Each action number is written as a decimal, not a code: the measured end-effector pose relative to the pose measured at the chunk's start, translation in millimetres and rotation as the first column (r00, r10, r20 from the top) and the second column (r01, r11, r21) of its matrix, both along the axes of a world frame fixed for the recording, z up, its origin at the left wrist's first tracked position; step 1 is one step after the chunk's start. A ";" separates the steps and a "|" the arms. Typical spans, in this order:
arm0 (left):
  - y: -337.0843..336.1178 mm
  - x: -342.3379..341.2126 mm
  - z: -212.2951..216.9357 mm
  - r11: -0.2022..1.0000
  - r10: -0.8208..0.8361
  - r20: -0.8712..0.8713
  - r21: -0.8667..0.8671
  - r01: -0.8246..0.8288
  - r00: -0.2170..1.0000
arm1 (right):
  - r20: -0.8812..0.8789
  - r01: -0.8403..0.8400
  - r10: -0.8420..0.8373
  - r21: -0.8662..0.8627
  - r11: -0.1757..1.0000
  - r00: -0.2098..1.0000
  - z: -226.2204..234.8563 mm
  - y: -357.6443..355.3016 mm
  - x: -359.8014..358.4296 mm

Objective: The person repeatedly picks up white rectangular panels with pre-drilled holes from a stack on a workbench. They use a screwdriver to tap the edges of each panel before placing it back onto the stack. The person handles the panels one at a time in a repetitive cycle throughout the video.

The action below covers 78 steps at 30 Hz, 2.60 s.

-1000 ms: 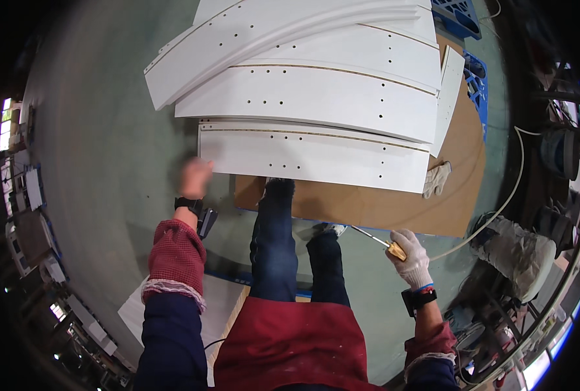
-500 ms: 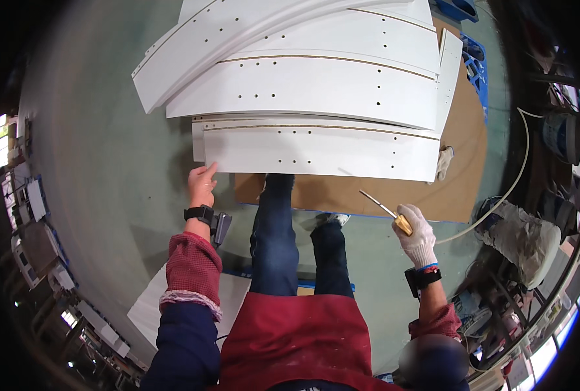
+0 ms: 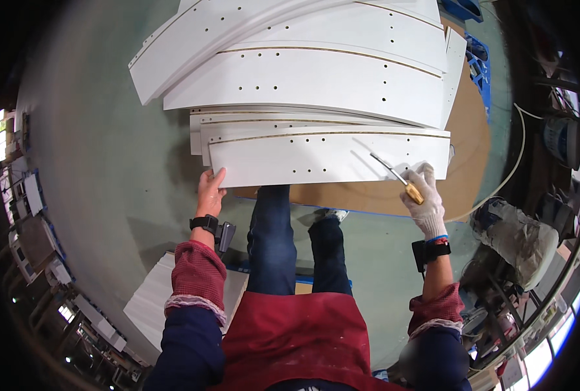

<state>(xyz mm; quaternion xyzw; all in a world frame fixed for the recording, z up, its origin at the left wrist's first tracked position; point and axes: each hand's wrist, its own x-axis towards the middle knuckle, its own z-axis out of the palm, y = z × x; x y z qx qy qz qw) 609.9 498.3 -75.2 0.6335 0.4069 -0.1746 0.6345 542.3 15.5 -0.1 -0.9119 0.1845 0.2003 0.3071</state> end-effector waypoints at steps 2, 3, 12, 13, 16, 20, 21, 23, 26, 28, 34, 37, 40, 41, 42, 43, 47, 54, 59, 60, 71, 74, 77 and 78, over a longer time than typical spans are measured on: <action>-3.1 -2.4 2.8 0.993 -0.067 -0.004 -0.100 0.066 0.998 | 0.053 -0.022 0.023 -0.010 1.000 0.998 -1.8 0.0 -2.4; -3.4 -2.7 5.1 0.983 -0.109 -0.010 -0.150 0.106 0.994 | -0.003 -0.018 0.018 -0.009 1.000 1.000 -3.4 -1.8 -2.4; 15.4 -18.9 92.9 0.839 -0.363 0.024 -0.427 0.338 0.931 | 0.168 -0.265 0.248 0.088 0.960 0.954 53.7 24.5 -57.9; 14.3 -23.3 108.7 0.756 -0.367 0.033 -0.572 0.319 0.930 | 0.192 -0.351 0.337 0.046 0.935 0.922 67.3 29.8 -65.4; -10.2 -53.4 148.2 0.839 -0.423 0.030 -0.365 0.403 0.906 | 0.026 -0.109 0.111 -0.074 0.991 0.993 100.0 13.3 -64.5; -36.0 -76.7 194.0 0.886 -0.393 0.078 -0.233 0.400 0.916 | -0.046 0.203 -0.263 -0.513 0.834 0.964 114.6 -42.2 -68.0; -39.8 -79.3 206.3 0.876 -0.430 0.096 -0.195 0.440 0.898 | -0.015 0.090 -0.103 -0.371 0.924 0.995 114.9 -45.9 -81.1; -49.4 -84.3 225.7 0.863 -0.470 0.109 -0.150 0.482 0.876 | 0.088 -0.161 0.178 -0.171 0.972 0.980 115.3 -41.2 -110.2; -62.4 -81.5 248.9 0.809 -0.574 0.143 -0.051 0.586 0.806 | -0.042 0.111 -0.115 -0.091 0.990 0.992 111.4 -28.2 -139.8; -72.8 -85.0 262.8 0.812 -0.568 0.162 -0.052 0.582 0.807 | -0.070 0.169 -0.177 -0.102 0.980 0.982 115.4 -22.9 -145.4; -100.3 -83.4 276.3 0.724 -0.685 0.191 0.065 0.687 0.703 | -0.124 -0.044 0.037 -0.050 0.998 0.992 153.0 -19.9 -132.3; -105.0 -80.6 278.2 0.667 -0.741 0.257 0.183 0.722 0.620 | -0.211 0.255 -0.326 -0.305 0.918 0.922 133.5 -59.0 -140.9; -110.8 -80.5 281.4 0.746 -0.655 0.148 -0.025 0.665 0.741 | -0.028 0.059 -0.057 0.087 0.994 0.998 170.6 -30.5 -148.3; -114.3 -79.6 284.9 0.686 -0.726 0.125 0.061 0.725 0.677 | -0.292 -0.170 0.226 0.206 0.964 0.929 183.2 -21.4 -139.0; -118.5 -78.9 288.5 0.632 -0.775 0.152 0.145 0.762 0.614 | -0.071 0.027 -0.019 0.105 0.994 0.997 169.3 -26.4 -147.7; -124.5 -78.1 291.2 0.568 -0.822 0.185 0.204 0.797 0.539 | 0.101 0.220 -0.229 0.093 0.971 0.968 155.2 -29.5 -159.2; -147.8 -57.0 324.1 -0.066 -0.971 0.180 0.435 0.898 -0.158 | -0.106 0.144 -0.165 -0.184 0.972 0.981 146.2 -54.0 -177.6; -182.6 -52.3 343.8 -0.670 -0.561 0.061 0.552 0.496 -0.825 | -0.338 -0.207 0.211 0.048 0.977 0.917 168.2 -34.6 -194.1; -170.3 -68.6 346.6 -0.818 -0.268 -0.009 0.530 0.223 -0.963 | -0.214 -0.320 0.425 0.395 0.861 0.879 165.2 -23.7 -191.2; -166.8 -69.6 347.6 -0.810 -0.301 -0.005 0.529 0.253 -0.954 | -0.374 -0.296 0.366 0.233 0.926 0.852 153.0 -27.0 -191.5; -113.7 -34.6 353.9 -0.058 -0.975 -0.218 0.106 0.993 -0.033 | -0.040 0.058 -0.071 -0.265 0.962 0.997 100.3 -67.3 -246.3; -94.9 -43.5 363.4 0.376 -0.907 -0.215 -0.028 0.926 0.362 | -0.009 0.240 -0.246 -0.174 0.955 0.969 80.3 -94.8 -290.5; -80.2 -66.5 356.1 0.704 -0.703 -0.051 -0.190 0.684 0.709 | 0.311 0.203 -0.122 -0.242 0.949 0.943 69.1 -116.2 -336.1; -76.1 -73.9 352.5 0.762 -0.624 -0.023 -0.242 0.601 0.781 | 0.353 0.372 -0.299 -0.159 0.914 0.886 69.6 -122.4 -349.1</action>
